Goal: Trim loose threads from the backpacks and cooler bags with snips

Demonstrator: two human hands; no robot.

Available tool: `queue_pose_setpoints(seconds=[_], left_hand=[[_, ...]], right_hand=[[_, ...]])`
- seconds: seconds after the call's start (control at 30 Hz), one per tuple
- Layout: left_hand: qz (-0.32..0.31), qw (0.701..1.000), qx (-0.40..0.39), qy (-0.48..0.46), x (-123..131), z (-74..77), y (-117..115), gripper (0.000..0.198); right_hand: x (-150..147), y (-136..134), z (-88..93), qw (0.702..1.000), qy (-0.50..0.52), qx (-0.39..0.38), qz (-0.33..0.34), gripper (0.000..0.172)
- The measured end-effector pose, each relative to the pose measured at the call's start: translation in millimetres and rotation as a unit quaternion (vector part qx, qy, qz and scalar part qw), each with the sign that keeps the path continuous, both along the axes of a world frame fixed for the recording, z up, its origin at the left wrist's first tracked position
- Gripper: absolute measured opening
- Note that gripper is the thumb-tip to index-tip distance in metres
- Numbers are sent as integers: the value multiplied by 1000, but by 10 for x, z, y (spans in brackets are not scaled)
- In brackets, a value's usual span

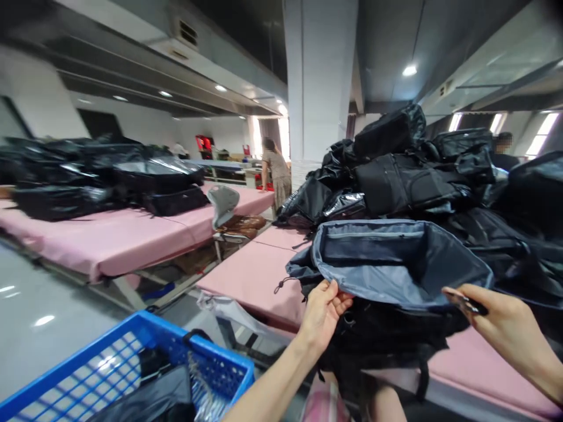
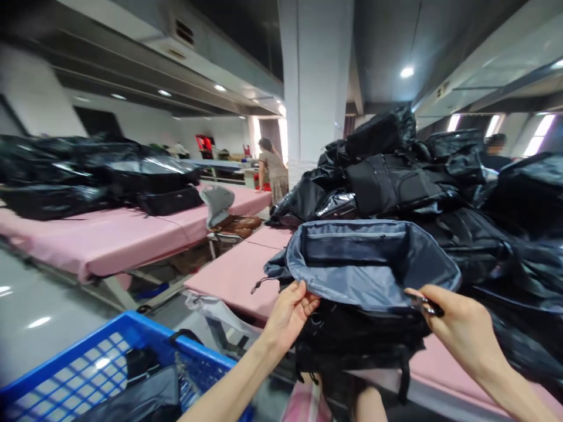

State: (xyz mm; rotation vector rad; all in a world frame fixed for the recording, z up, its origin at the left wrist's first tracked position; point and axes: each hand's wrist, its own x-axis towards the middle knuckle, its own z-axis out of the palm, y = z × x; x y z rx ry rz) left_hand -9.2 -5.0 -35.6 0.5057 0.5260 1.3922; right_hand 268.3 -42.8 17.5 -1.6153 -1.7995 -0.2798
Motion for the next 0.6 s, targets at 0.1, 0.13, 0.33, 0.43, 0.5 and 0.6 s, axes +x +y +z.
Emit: queue_pose_setpoints(seconds=[0.1, 0.13, 0.33, 0.43, 0.5, 0.6], left_hand=[[-16, 1000, 12, 4, 108, -7, -106, 22], [-20, 1000, 17, 5, 136, -14, -135, 24], [-24, 998, 28, 46, 262, -50, -325, 30], [-28, 995, 24, 90, 330, -75, -482, 34], [-19, 993, 12, 117, 369, -135, -584, 38], [-14, 985, 3, 173, 407, -291, -700, 39]], right_hand=[[241, -37, 53, 998, -16, -52, -35, 28], [296, -27, 88, 996, -20, -60, -66, 28], [597, 184, 351, 978, -27, -53, -200, 35], [724, 248, 420, 971, 93, -69, -209, 25], [789, 261, 417, 947, 263, -113, -145, 17], [875, 268, 367, 915, 359, -128, -131, 16]])
